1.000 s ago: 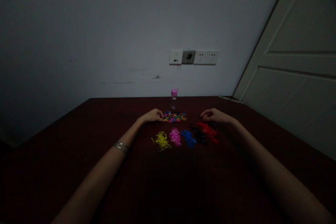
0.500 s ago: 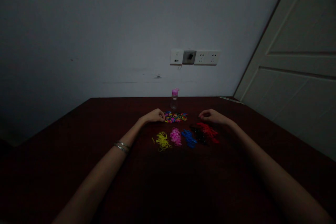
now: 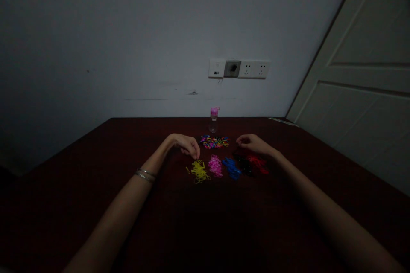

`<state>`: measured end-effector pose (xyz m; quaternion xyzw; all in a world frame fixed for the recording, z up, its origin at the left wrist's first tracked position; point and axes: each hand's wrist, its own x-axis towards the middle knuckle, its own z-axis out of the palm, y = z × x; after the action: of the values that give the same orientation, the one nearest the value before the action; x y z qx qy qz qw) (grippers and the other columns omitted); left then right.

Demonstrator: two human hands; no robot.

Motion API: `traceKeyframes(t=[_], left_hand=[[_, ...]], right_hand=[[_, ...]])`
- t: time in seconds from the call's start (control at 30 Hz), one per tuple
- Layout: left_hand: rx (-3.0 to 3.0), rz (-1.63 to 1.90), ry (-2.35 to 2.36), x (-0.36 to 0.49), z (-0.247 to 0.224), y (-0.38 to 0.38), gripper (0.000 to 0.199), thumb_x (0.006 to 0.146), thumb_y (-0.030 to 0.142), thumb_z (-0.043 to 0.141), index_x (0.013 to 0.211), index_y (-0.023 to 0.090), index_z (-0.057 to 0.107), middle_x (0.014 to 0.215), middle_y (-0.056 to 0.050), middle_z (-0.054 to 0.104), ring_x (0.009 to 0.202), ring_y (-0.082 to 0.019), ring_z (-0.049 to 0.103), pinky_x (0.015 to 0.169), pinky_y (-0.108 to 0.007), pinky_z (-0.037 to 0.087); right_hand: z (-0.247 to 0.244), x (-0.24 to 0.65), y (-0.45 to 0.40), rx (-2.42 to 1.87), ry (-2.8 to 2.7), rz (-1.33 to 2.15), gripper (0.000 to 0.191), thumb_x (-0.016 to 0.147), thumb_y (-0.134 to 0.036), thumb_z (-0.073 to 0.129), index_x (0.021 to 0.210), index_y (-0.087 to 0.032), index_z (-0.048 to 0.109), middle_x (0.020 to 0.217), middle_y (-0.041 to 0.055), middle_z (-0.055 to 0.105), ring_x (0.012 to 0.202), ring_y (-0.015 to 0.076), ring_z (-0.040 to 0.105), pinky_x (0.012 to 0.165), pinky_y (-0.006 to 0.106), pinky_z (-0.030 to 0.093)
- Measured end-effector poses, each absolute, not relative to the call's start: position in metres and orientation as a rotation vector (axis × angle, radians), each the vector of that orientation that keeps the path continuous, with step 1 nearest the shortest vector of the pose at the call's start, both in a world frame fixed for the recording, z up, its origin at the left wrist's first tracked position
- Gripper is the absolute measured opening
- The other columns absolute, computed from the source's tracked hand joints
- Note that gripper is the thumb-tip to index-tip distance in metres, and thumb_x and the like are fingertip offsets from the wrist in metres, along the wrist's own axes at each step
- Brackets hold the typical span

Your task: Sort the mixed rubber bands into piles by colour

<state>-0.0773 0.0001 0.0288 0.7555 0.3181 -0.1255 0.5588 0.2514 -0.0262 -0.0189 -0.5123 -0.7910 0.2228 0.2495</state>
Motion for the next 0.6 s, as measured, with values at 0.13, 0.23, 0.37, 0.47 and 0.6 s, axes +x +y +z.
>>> traceKeyframes(t=[0.13, 0.23, 0.37, 0.47, 0.6], left_hand=[[1.756, -0.206, 0.752, -0.079, 0.03, 0.0, 0.023, 0.056, 0.03, 0.071, 0.074, 0.016, 0.068, 0.042, 0.002, 0.043, 0.038, -0.005, 0.029, 0.036, -0.02, 0.016], [1.814, -0.039, 0.766, -0.081, 0.026, 0.006, 0.026, 0.062, 0.035, 0.066, 0.08, 0.015, 0.065, 0.042, 0.004, 0.04, 0.038, -0.005, 0.029, 0.036, -0.019, 0.018], [1.857, 0.152, 0.82, -0.081, 0.018, 0.011, 0.029, 0.065, 0.036, 0.062, 0.082, 0.012, 0.063, 0.047, 0.005, 0.04, 0.04, -0.004, 0.031, 0.037, -0.019, 0.018], [1.845, 0.188, 0.847, -0.08, 0.014, 0.013, 0.03, 0.066, 0.036, 0.061, 0.084, 0.012, 0.062, 0.049, 0.005, 0.04, 0.041, -0.004, 0.031, 0.038, -0.019, 0.018], [1.827, 0.198, 0.884, -0.078, 0.01, 0.014, 0.031, 0.065, 0.036, 0.062, 0.085, 0.012, 0.063, 0.049, 0.005, 0.04, 0.041, -0.004, 0.031, 0.039, -0.019, 0.018]], right_hand=[[-0.022, 0.234, -0.029, -1.322, -2.173, 0.534, 0.021, 0.07, -0.021, 0.054, 0.089, -0.015, 0.062, 0.082, 0.0044, 0.063, 0.074, 0.0143, 0.058, 0.069, 0.026, 0.044], [-0.025, 0.221, -0.031, -1.282, -2.164, 0.452, 0.027, 0.072, -0.022, 0.054, 0.098, -0.015, 0.058, 0.084, 0.0042, 0.062, 0.076, 0.0142, 0.057, 0.07, 0.027, 0.044], [-0.027, 0.207, -0.034, -1.329, -2.213, 0.3, 0.039, 0.075, -0.023, 0.055, 0.113, -0.018, 0.05, 0.091, 0.0051, 0.061, 0.081, 0.0155, 0.056, 0.072, 0.028, 0.043], [-0.027, 0.2, -0.035, -1.403, -2.248, 0.211, 0.041, 0.077, -0.023, 0.054, 0.117, -0.02, 0.047, 0.093, 0.0065, 0.06, 0.084, 0.0176, 0.055, 0.071, 0.028, 0.042], [-0.028, 0.197, -0.035, -1.452, -2.258, 0.151, 0.041, 0.078, -0.022, 0.052, 0.119, -0.021, 0.045, 0.098, 0.0073, 0.06, 0.09, 0.0192, 0.054, 0.073, 0.029, 0.041]])
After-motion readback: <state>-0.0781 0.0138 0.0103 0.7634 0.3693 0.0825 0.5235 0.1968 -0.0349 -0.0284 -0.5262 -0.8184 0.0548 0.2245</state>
